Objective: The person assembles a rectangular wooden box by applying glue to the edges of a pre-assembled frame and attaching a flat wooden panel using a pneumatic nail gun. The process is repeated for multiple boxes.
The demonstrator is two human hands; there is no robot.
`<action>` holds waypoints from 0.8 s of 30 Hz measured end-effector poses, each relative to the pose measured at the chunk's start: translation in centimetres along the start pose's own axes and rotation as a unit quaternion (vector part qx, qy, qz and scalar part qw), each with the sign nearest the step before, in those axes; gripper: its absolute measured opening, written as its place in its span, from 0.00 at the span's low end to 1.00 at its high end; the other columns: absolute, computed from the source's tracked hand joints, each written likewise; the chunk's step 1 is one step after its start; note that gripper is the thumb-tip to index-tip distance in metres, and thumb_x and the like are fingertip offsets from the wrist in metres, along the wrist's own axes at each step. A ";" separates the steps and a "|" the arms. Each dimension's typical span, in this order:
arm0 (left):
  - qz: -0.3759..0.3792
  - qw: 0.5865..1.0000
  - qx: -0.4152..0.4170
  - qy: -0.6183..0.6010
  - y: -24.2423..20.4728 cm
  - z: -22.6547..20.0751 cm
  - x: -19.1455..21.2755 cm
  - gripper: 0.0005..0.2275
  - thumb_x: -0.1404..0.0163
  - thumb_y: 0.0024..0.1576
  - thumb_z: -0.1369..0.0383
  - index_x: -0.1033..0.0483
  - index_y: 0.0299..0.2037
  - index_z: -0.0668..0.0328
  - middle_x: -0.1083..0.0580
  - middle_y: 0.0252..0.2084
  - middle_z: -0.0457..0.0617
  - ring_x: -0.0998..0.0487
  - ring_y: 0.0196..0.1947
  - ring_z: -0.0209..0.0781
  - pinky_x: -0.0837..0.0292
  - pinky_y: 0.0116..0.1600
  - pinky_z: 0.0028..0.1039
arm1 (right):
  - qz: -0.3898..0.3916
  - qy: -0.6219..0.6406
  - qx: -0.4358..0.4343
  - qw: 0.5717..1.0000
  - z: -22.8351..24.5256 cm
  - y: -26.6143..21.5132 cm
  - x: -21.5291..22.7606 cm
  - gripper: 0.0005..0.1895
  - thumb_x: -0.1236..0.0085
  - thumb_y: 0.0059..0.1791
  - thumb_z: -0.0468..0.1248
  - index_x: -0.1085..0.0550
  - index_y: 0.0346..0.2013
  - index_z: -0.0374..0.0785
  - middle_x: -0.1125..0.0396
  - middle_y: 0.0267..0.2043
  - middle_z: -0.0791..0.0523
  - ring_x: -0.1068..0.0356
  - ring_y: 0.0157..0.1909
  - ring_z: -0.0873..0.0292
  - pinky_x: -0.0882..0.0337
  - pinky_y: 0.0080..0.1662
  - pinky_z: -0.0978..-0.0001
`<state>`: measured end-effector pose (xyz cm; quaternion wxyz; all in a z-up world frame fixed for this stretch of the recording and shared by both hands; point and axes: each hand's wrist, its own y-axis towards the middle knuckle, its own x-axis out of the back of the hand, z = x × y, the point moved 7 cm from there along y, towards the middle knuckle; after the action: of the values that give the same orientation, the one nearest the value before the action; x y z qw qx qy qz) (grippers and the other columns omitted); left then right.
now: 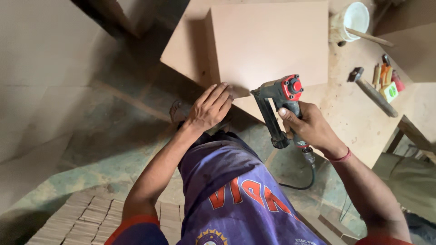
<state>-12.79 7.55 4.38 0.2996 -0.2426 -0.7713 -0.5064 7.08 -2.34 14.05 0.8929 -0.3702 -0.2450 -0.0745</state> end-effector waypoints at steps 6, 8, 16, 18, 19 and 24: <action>-0.014 1.000 0.008 -0.006 -1.2 0.6 0.2 0.09 0.51 0.61 0.71 0.19 0.44 0.65 0.23 0.54 0.55 0.26 0.62 0.52 0.28 0.65 0.43 | 0.031 0.001 0.002 1.000 1.1 0.4 -2.1 0.20 0.47 0.55 0.46 0.32 0.25 0.34 0.37 0.17 0.58 0.36 0.20 0.65 0.34 0.26 0.68; -0.021 1.000 0.011 -0.011 -1.5 0.6 0.2 0.09 0.51 0.61 0.71 0.19 0.44 0.65 0.23 0.53 0.55 0.26 0.62 0.51 0.28 0.65 0.43 | 0.031 -0.004 0.001 0.999 1.2 0.3 -2.3 0.20 0.47 0.55 0.45 0.32 0.25 0.34 0.38 0.17 0.58 0.37 0.20 0.65 0.35 0.26 0.67; -0.035 0.999 0.006 -0.012 -1.5 0.8 0.0 0.07 0.49 0.60 0.72 0.18 0.42 0.66 0.21 0.52 0.55 0.24 0.60 0.51 0.26 0.63 0.42 | 0.020 -0.022 0.003 1.000 1.0 0.2 -2.3 0.22 0.47 0.55 0.46 0.32 0.23 0.34 0.38 0.17 0.58 0.36 0.20 0.65 0.35 0.25 0.68; -0.044 0.999 0.004 -0.018 -1.5 1.0 0.3 0.07 0.49 0.60 0.72 0.18 0.42 0.66 0.21 0.51 0.55 0.23 0.59 0.50 0.26 0.62 0.42 | 0.025 -0.001 0.008 1.000 1.0 0.1 -2.6 0.21 0.48 0.55 0.46 0.32 0.24 0.34 0.38 0.17 0.58 0.36 0.20 0.65 0.35 0.25 0.68; -0.049 0.999 0.005 -0.024 -1.6 1.1 0.4 0.08 0.49 0.60 0.72 0.18 0.42 0.66 0.21 0.51 0.55 0.23 0.58 0.50 0.25 0.62 0.42 | 0.029 0.008 0.011 0.999 1.1 0.1 -2.7 0.21 0.48 0.55 0.46 0.32 0.24 0.34 0.37 0.17 0.58 0.36 0.20 0.65 0.35 0.25 0.68; -0.046 0.998 0.023 -0.042 -1.7 1.9 1.1 0.08 0.49 0.61 0.72 0.18 0.44 0.64 0.22 0.51 0.53 0.23 0.58 0.48 0.25 0.62 0.40 | 0.048 0.000 0.025 0.999 2.0 0.1 -3.6 0.20 0.48 0.55 0.46 0.31 0.25 0.34 0.37 0.20 0.59 0.36 0.20 0.66 0.35 0.25 0.69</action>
<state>-15.10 8.77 3.45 0.2493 -0.2210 -0.8047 -0.4913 3.17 -1.08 13.44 0.9046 -0.3591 -0.2284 -0.0256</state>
